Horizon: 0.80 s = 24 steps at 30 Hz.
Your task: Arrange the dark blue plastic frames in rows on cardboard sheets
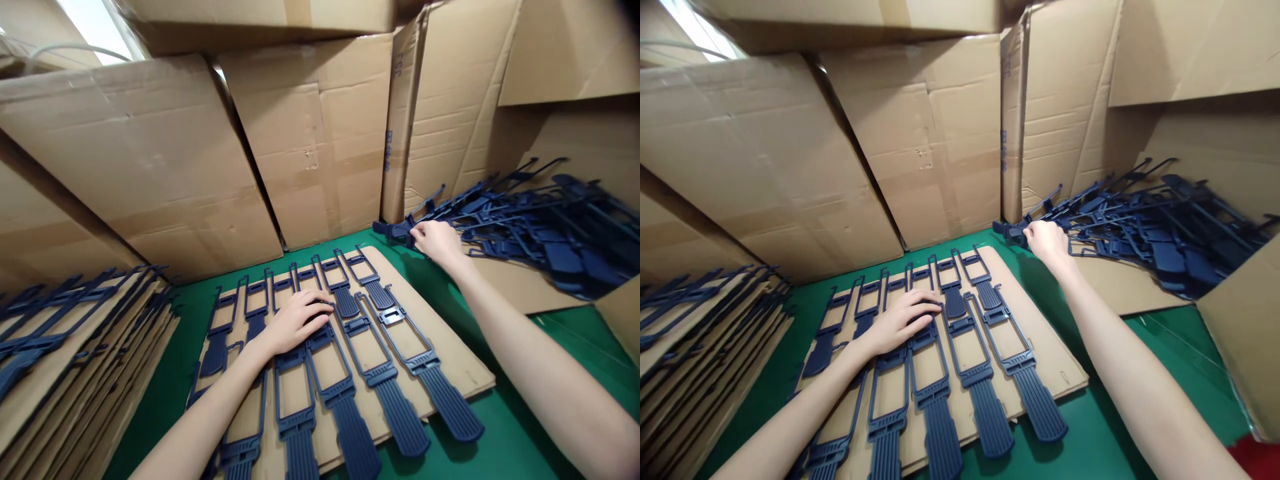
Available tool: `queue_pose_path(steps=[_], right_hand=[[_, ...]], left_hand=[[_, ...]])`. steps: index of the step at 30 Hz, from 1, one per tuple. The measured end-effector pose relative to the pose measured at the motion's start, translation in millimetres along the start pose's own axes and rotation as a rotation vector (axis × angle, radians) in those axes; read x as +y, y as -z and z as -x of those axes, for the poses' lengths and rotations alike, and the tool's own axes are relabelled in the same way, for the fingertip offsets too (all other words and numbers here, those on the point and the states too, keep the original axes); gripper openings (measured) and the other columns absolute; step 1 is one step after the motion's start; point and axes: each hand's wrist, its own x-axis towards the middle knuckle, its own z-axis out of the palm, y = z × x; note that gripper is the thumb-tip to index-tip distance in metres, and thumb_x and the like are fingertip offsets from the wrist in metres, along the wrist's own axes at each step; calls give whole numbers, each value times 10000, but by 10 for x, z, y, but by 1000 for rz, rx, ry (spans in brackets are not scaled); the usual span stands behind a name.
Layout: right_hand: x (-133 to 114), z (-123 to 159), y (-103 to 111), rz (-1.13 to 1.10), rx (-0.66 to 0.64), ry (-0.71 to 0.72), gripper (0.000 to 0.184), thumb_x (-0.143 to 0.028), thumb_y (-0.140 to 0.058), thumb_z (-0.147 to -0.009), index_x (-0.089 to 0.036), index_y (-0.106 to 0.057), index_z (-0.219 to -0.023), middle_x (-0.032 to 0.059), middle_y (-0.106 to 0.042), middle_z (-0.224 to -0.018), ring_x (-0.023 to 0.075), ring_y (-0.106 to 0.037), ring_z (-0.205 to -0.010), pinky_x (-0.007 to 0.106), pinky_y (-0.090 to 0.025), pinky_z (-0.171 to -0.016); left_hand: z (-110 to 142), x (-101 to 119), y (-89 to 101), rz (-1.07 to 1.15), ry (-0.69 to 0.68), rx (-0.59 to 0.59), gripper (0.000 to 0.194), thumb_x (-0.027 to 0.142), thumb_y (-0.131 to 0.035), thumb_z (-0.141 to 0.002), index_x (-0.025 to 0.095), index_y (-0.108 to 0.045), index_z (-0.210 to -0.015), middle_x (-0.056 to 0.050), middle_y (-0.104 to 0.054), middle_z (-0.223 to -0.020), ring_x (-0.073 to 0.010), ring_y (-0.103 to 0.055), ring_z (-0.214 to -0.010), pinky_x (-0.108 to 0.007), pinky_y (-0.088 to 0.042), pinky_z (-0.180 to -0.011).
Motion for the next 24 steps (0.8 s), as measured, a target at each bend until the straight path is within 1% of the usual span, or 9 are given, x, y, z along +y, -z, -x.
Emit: queue_pose_path(steps=[3,6,9,11,14,17,20,22,24], right_hand=[[49,-32,109,-248,110,-14,264,-329,-495,-829,-147,-682,-873,135,-670,-859,306,-602,-925,383,-430,-794],[44,-58,244,-608,141,15,229,-339,-533,-818,-137,-586,-724,65,-580,-628,205,-582,-723,335,-433,-732],[-45,-45,430,-803,86,78,321,-360,-373,-918,-208,-369,-634,-41,-375,-507,98,-454,-552,262,-427,-640],[-127,-8,558,-1085,13,127,341,-328,-271,-958,-230,-252,-631,-65,-286,-521,74,-394,-533,230,-419,-630],[-217,73,696,-1493,-65,146,305,-278,-282,-962,-216,-285,-663,-60,-358,-595,54,-390,-556,212,-413,-651],[-233,142,751,-1503,-42,124,249,-281,-311,-951,-184,-426,-752,-30,-542,-805,33,-487,-681,208,-410,-699],[-217,190,755,-1456,-45,82,279,-295,-275,-948,-182,-531,-950,-19,-587,-1071,25,-551,-878,210,-406,-744],[-224,222,743,-1459,-87,115,287,-295,-289,-942,-218,-506,-1114,-13,-585,-1154,38,-569,-937,237,-419,-777],[-264,259,716,-1455,-173,224,298,-305,-333,-931,-242,-466,-1191,1,-619,-1122,75,-599,-945,293,-444,-809]], left_hand=[[7,-4,-9,-5,-2,6,265,304,-406,-944,233,-629,-1069,-64,-583,-1164,-198,-504,-1128,-369,-391,-991],[12,-11,-23,-5,-9,17,262,307,-411,-942,235,-631,-1066,-63,-587,-1155,-199,-505,-1124,-369,-391,-987],[14,-22,-39,-9,-16,29,257,307,-419,-941,231,-628,-1069,-61,-587,-1145,-195,-503,-1120,-360,-386,-986],[14,-29,-48,-13,-20,37,255,307,-421,-941,227,-627,-1069,-61,-587,-1140,-194,-501,-1118,-358,-384,-986],[14,-36,-58,-9,-29,46,253,309,-420,-942,231,-624,-1071,-61,-587,-1139,-197,-504,-1112,-364,-385,-981],[15,-35,-67,-2,-38,48,246,301,-423,-941,233,-623,-1067,-57,-585,-1145,-194,-509,-1104,-363,-388,-974],[19,-33,-80,-5,-35,63,240,298,-428,-939,229,-628,-1052,-57,-585,-1137,-192,-515,-1094,-355,-394,-964],[22,-37,-90,-8,-32,70,239,300,-430,-938,228,-629,-1047,-57,-587,-1126,-190,-519,-1083,-350,-397,-958],[26,-48,-99,-11,-36,74,241,305,-429,-937,227,-627,-1049,-58,-589,-1116,-189,-524,-1073,-348,-400,-952]])
